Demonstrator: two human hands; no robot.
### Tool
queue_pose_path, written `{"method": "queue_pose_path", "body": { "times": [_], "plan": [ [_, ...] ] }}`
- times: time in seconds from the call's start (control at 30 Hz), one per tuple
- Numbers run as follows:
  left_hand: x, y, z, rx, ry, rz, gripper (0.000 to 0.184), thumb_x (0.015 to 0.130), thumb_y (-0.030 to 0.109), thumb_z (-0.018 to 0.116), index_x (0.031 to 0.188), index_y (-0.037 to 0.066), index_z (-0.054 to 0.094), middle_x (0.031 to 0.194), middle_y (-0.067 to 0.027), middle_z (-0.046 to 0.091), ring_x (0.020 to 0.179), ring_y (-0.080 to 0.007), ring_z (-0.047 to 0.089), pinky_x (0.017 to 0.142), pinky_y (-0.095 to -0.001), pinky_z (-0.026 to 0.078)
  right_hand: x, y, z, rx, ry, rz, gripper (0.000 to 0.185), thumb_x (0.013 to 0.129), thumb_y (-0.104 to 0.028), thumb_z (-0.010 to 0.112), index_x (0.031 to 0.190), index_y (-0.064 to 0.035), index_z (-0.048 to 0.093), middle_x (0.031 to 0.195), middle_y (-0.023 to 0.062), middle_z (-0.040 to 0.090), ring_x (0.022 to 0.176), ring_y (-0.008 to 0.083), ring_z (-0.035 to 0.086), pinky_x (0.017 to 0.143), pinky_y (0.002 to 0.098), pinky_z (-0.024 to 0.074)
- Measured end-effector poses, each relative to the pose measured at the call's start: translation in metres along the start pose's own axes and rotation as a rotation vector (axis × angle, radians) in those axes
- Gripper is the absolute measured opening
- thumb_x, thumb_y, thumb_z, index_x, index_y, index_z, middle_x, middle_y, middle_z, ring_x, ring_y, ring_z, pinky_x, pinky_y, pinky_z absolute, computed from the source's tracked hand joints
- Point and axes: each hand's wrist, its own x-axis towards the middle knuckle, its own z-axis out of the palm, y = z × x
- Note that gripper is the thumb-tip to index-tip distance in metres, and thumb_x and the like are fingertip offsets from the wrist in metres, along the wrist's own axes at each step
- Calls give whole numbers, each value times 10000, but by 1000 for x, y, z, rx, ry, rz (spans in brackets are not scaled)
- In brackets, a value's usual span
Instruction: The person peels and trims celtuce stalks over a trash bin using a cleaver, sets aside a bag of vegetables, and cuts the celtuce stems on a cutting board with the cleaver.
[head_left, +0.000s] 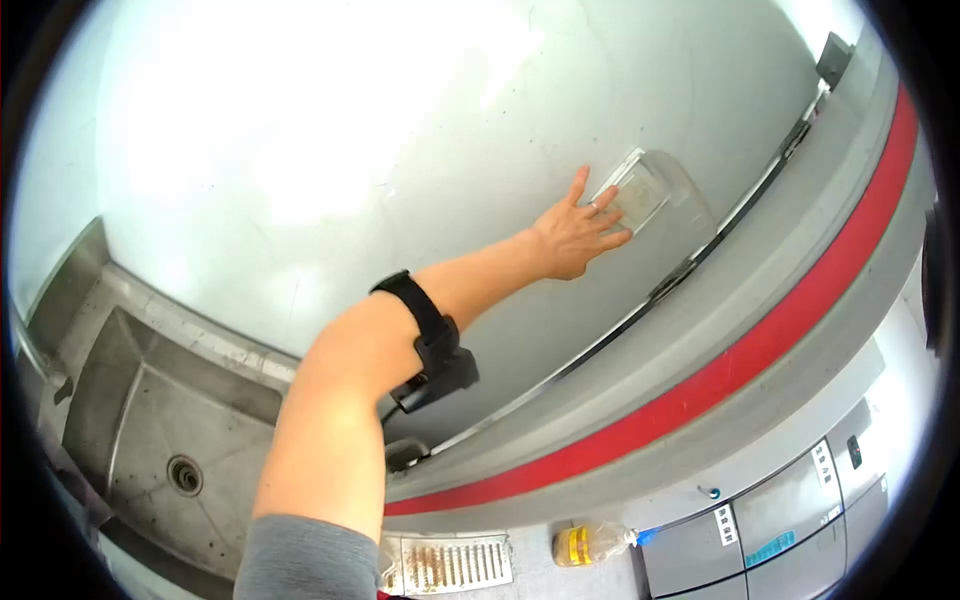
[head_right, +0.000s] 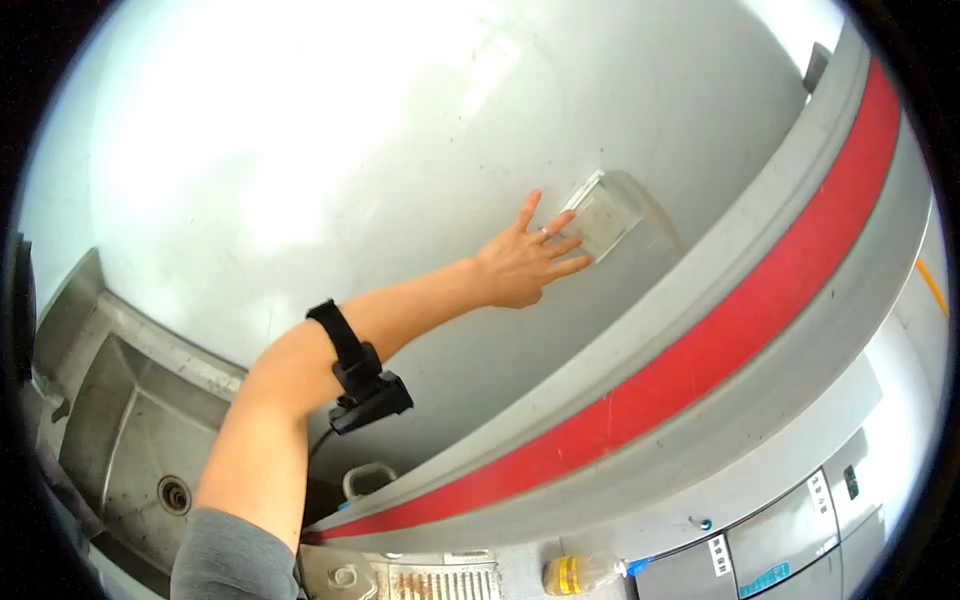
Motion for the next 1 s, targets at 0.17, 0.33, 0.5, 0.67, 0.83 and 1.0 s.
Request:
{"method": "queue_pose_path", "body": {
  "times": [0.17,0.33,0.5,0.67,0.83,1.0],
  "plan": [
    [-29,-16,-36,-33,193,51,406,764,148,616,1156,172,517,1293,-62,478,1264,-295,393,1036,-586,238,42,-36,0,-77,-171,-22,219,821,-224,664,964,-61,631,740,49,643,669,169,624,604,303,501],
    [-107,18,-135,-200,9,-371,124,780,118,577,869,100,491,877,-81,569,821,-277,576,777,-433,418,108,-60,13,-266,-466,-80,209,816,-206,672,958,-57,637,753,51,651,686,167,634,619,298,508],
    [-217,144,-236,-288,-155,-598,216,810,190,594,702,94,434,604,-75,491,578,-312,515,567,-426,402,180,-68,49,-582,-859,-168,199,810,-188,681,951,-53,643,767,52,659,702,164,645,634,294,514],
    [-304,380,-361,-418,-489,-1094,322,875,270,569,656,57,467,594,-107,510,567,-330,519,517,-431,410,143,-120,121,-1228,-1081,-326,193,815,-94,675,955,35,642,848,114,675,798,197,663,700,308,534],
    [-353,637,-466,-116,-488,-1894,274,912,322,489,786,94,576,719,-136,610,700,-351,595,622,-452,472,145,-91,211,-1243,-1476,-206,237,826,-98,667,994,65,632,887,111,676,825,188,661,727,286,528],
    [-313,885,-522,344,-262,-2477,252,918,314,426,917,113,578,829,-161,639,782,-382,604,689,-474,479,41,-11,293,-1951,-1602,-387,365,945,-303,448,1078,-20,637,987,73,662,871,158,634,749,289,507]
  ]
}}
